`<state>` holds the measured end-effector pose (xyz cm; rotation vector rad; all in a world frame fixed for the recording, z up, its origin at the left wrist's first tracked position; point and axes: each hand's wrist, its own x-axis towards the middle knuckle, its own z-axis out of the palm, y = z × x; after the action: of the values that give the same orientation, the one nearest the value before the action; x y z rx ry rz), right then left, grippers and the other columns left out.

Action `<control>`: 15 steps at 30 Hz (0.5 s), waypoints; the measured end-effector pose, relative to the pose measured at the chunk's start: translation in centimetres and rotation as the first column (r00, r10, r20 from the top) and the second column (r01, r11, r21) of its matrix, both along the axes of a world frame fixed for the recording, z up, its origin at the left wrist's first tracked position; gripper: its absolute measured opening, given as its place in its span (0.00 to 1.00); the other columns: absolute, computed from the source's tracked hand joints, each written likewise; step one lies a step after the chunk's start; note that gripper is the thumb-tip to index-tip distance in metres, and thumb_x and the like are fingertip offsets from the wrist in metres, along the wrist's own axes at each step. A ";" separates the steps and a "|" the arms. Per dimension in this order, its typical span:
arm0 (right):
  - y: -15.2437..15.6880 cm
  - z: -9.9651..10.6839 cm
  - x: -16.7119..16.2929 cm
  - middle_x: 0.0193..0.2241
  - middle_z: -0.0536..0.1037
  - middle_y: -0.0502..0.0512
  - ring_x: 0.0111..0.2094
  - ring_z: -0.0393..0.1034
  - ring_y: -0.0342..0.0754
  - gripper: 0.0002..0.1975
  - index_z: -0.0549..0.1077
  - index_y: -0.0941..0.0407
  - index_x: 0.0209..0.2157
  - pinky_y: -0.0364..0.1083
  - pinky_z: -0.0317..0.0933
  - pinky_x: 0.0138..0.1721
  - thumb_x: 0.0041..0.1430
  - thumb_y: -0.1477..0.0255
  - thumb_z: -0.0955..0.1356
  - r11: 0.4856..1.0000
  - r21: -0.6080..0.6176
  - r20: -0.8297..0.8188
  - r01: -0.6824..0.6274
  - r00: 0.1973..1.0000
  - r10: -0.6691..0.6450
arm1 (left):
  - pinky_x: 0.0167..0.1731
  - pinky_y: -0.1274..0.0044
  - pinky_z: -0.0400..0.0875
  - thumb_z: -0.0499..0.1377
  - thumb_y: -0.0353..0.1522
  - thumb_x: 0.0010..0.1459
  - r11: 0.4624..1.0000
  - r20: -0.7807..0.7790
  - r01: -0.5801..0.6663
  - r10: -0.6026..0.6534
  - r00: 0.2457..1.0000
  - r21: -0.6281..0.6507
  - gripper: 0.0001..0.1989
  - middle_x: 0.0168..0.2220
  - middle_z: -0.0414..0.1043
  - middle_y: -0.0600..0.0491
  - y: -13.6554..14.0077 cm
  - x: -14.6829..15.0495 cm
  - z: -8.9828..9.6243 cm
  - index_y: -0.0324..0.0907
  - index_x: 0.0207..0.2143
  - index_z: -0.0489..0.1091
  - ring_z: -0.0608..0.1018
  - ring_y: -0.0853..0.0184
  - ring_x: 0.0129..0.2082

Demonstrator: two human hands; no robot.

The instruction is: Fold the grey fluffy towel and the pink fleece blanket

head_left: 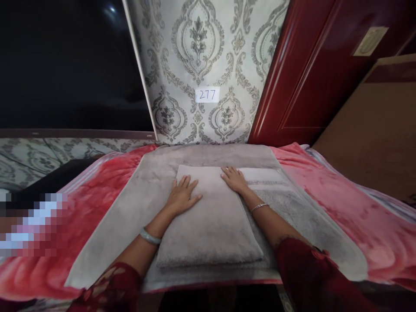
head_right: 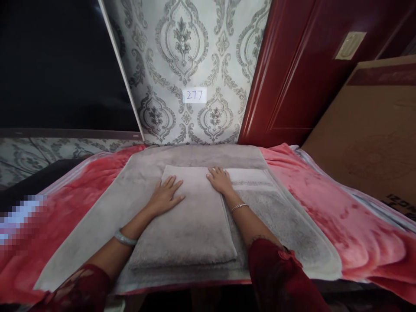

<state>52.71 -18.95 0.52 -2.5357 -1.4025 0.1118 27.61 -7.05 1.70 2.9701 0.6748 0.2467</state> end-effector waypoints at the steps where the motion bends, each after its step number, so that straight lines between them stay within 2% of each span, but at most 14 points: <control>1: -0.1 0.1 0.0 0.72 0.50 0.60 0.72 0.43 0.57 0.32 0.52 0.51 0.72 0.62 0.40 0.68 0.72 0.55 0.51 1.000 -0.011 -0.014 0.004 1.000 -0.004 | 0.67 0.49 0.44 0.49 0.53 0.65 1.000 0.005 0.014 -0.014 1.000 -0.015 0.36 0.72 0.50 0.41 0.3 0.0 0.0 0.46 0.69 0.56 0.52 0.49 0.72; 4: -0.6 0.7 -0.4 0.72 0.50 0.63 0.71 0.44 0.59 0.32 0.50 0.54 0.72 0.63 0.44 0.67 0.72 0.57 0.48 0.999 -0.035 -0.053 -0.005 0.999 0.003 | 0.67 0.49 0.43 0.52 0.51 0.63 0.996 0.001 0.057 -0.057 0.998 -0.073 0.36 0.73 0.48 0.42 1.2 -0.3 0.4 0.46 0.69 0.57 0.51 0.48 0.72; 6: -1.2 1.2 -1.0 0.72 0.50 0.63 0.72 0.43 0.57 0.32 0.51 0.56 0.72 0.60 0.44 0.68 0.73 0.58 0.48 0.998 -0.045 -0.064 -0.038 0.997 0.035 | 0.67 0.49 0.44 0.55 0.48 0.62 0.990 -0.014 0.073 -0.075 0.997 -0.119 0.35 0.72 0.49 0.42 1.2 -0.8 1.2 0.45 0.68 0.59 0.52 0.48 0.72; 8: -2.0 1.8 -2.3 0.72 0.49 0.60 0.72 0.40 0.54 0.31 0.54 0.55 0.71 0.57 0.42 0.69 0.73 0.59 0.50 0.993 -0.031 -0.062 -0.115 0.992 0.113 | 0.67 0.50 0.47 0.57 0.44 0.62 0.988 0.026 0.085 -0.082 0.996 -0.127 0.30 0.70 0.56 0.41 0.1 -2.1 2.2 0.43 0.64 0.65 0.57 0.48 0.70; 10: -2.9 2.2 -4.5 0.72 0.48 0.55 0.73 0.39 0.52 0.29 0.57 0.52 0.70 0.56 0.40 0.70 0.73 0.59 0.52 0.967 0.034 -0.051 -0.254 0.965 0.256 | 0.66 0.51 0.52 0.56 0.40 0.63 0.985 0.121 0.138 -0.126 0.985 -0.099 0.22 0.62 0.69 0.41 -2.3 -4.1 3.1 0.43 0.57 0.71 0.66 0.50 0.65; 12: -3.6 2.5 -7.6 0.72 0.48 0.52 0.73 0.39 0.52 0.28 0.59 0.49 0.69 0.58 0.41 0.70 0.72 0.60 0.53 0.890 0.116 -0.032 -0.441 0.894 0.447 | 0.61 0.58 0.62 0.53 0.38 0.65 0.947 0.184 0.304 -0.282 0.942 -0.105 0.17 0.50 0.78 0.46 -5.8 -6.7 3.5 0.45 0.50 0.75 0.76 0.55 0.55; 13: -3.8 2.7 -9.3 0.72 0.49 0.51 0.73 0.39 0.52 0.27 0.59 0.48 0.69 0.58 0.41 0.70 0.73 0.61 0.54 0.833 0.141 -0.022 -0.535 0.840 0.543 | 0.58 0.61 0.66 0.52 0.37 0.66 0.901 0.182 0.412 -0.386 0.904 -0.134 0.16 0.47 0.79 0.47 -7.5 -8.0 3.4 0.46 0.50 0.75 0.77 0.58 0.51; 14: -3.9 2.7 -11.1 0.72 0.49 0.50 0.73 0.39 0.52 0.26 0.59 0.47 0.69 0.58 0.41 0.69 0.73 0.62 0.55 0.770 0.146 -0.017 -0.621 0.777 0.629 | 0.57 0.63 0.67 0.52 0.37 0.66 0.842 0.165 0.517 -0.494 0.854 -0.154 0.16 0.48 0.79 0.48 -9.1 -9.3 3.2 0.47 0.52 0.74 0.77 0.58 0.51; 15: -3.8 2.7 -12.8 0.72 0.50 0.50 0.73 0.38 0.51 0.26 0.59 0.47 0.69 0.58 0.42 0.69 0.73 0.63 0.55 0.704 0.133 -0.017 -0.697 0.709 0.705 | 0.60 0.63 0.66 0.53 0.37 0.65 0.806 0.153 0.571 -0.551 0.820 -0.156 0.19 0.54 0.76 0.48 -10.5 -10.4 2.7 0.48 0.57 0.71 0.75 0.58 0.56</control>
<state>39.93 -22.79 3.26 -1.7398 -2.1991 0.2332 17.17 -17.55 4.44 2.7793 -0.2047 0.2589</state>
